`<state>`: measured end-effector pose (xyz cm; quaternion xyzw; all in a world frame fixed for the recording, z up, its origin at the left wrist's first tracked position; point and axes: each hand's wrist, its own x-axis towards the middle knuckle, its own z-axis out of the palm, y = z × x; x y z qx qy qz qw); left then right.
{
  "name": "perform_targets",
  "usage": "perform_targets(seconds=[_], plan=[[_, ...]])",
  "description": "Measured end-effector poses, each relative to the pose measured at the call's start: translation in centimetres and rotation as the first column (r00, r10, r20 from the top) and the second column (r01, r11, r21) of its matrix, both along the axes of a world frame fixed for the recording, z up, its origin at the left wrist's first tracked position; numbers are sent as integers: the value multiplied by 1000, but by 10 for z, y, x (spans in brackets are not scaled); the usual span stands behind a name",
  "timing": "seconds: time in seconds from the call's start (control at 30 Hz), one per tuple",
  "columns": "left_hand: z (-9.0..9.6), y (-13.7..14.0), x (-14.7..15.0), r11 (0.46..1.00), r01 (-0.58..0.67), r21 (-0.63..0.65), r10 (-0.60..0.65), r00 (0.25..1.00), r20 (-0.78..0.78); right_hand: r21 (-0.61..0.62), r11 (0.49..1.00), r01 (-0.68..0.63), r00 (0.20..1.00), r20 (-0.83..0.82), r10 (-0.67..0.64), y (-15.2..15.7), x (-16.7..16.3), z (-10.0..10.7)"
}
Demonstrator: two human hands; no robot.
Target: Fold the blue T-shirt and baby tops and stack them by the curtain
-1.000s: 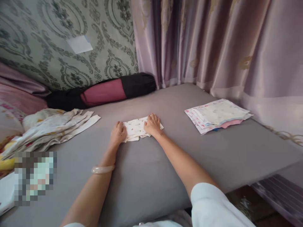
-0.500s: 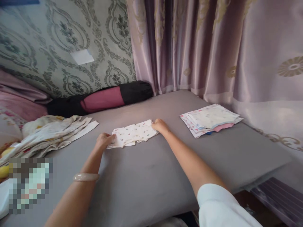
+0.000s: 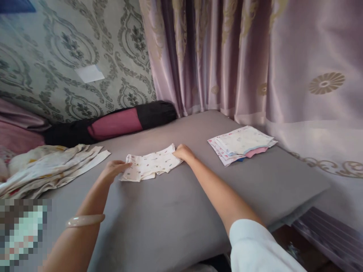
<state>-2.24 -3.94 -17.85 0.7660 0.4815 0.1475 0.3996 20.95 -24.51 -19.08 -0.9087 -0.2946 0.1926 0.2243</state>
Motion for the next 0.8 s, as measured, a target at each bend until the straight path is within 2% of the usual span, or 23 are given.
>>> perform_targets(seconds=[0.1, 0.2, 0.33, 0.4, 0.5, 0.57, 0.7, 0.8], plan=[[13, 0, 7, 997, 27, 66, -27, 1000, -7, 47, 999, 5, 1000, 1, -5, -7, 0, 5], [29, -9, 20, 996, 57, 73, -60, 997, 40, 89, 996, 12, 1000, 2, -12, -18, 1, 14], [47, -35, 42, 993, 118, 8, -118, 979, 164, 99, 993, 56, 998, 10, -57, -42, 13, 29], [53, -51, 56, 988, 151, 16, -151, 966, 209, 98, 991, 96, 995, 16, -98, -58, 24, 39], [56, -77, 81, 983, 179, 32, -181, 946, 270, 112, 971, 210, 978, -27, -209, -83, 41, 54], [56, -93, 100, 980, 198, 23, -195, 929, 313, 164, 937, 308, 951, -88, -297, -101, 50, 66], [50, -125, 140, 967, 254, -5, -230, 886, 402, 285, 831, 478, 878, -184, -442, -135, 66, 89], [42, -147, 168, 956, 290, -33, -244, 853, 461, 320, 757, 569, 822, -210, -529, -158, 82, 98]])
